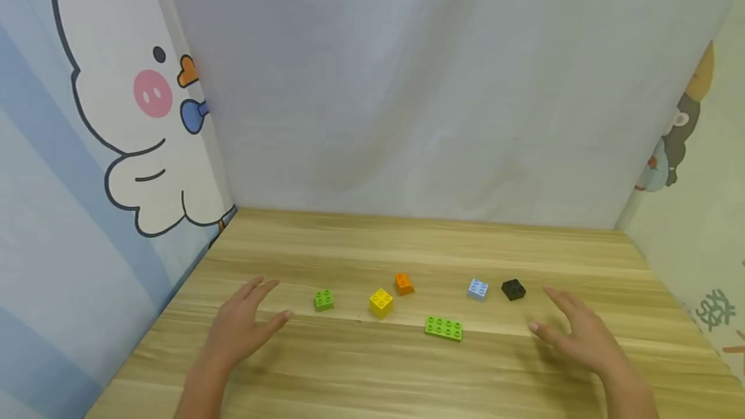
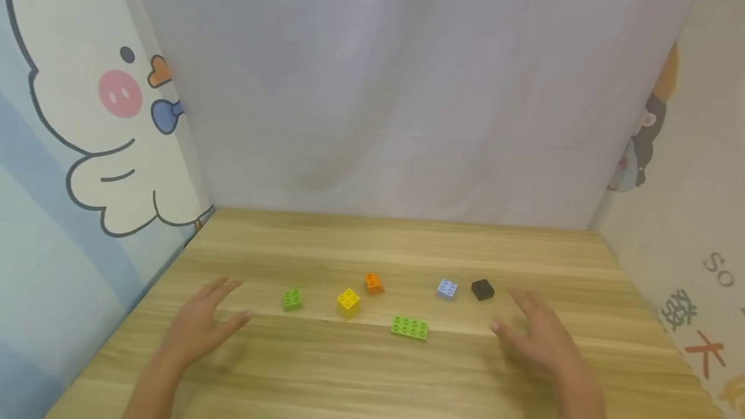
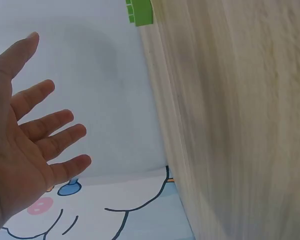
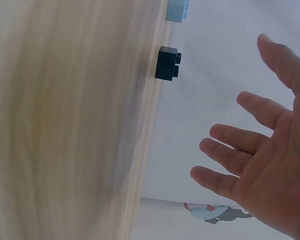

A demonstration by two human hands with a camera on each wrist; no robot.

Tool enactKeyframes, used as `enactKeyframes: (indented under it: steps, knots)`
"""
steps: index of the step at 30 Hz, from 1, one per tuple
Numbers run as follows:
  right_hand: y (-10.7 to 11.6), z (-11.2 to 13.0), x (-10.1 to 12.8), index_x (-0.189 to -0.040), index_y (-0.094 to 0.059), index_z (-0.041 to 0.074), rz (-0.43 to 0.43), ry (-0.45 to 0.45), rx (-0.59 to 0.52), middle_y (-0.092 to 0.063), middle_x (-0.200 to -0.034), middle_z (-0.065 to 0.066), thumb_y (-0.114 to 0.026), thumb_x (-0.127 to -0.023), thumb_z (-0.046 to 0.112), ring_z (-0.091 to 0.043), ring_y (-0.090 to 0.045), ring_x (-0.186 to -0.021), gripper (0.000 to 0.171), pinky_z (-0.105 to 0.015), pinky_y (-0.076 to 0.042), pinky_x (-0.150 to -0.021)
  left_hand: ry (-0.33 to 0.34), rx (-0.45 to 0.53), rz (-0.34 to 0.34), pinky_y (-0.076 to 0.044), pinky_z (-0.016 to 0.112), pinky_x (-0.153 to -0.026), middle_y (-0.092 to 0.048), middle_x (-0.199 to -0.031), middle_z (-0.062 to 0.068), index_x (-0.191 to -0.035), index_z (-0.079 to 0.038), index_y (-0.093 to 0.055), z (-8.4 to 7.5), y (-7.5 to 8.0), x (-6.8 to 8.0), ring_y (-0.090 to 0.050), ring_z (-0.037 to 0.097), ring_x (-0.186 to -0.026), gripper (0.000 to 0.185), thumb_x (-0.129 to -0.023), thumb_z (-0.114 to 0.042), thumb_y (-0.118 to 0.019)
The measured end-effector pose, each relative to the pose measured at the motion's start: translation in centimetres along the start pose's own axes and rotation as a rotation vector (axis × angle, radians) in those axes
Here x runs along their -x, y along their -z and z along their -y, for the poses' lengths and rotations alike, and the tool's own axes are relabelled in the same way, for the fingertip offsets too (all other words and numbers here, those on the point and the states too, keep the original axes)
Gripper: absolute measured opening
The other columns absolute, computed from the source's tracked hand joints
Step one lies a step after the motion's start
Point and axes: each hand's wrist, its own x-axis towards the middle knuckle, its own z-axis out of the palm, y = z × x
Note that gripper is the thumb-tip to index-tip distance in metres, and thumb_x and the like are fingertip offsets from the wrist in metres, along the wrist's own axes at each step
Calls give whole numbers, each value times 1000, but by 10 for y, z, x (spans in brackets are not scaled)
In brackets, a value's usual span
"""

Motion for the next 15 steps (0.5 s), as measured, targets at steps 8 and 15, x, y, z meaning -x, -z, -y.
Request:
enactKeyframes:
  steps: [8, 15]
  knots:
    - [-6, 7, -5, -152, -40, -9, 26, -4, -99, -39, -151, -40, -74, -95, 33, -64, -37, -135, 78, -76, -37, -102, 18, 99, 40, -45, 66, -104, -58, -140, 29, -138, 2, -62, -10, -5, -9, -54, 50, -130, 58, -94, -33, -75]
    - [-13, 13, -9, -152, -42, -8, 72, -19, -154, -41, -152, -38, -76, -94, 33, -64, -39, -135, 78, -75, -41, -100, 48, 186, 30, -44, 65, -105, -60, -139, 27, -138, 3, -61, -13, -11, -10, -54, 49, -130, 58, -94, -31, -76]
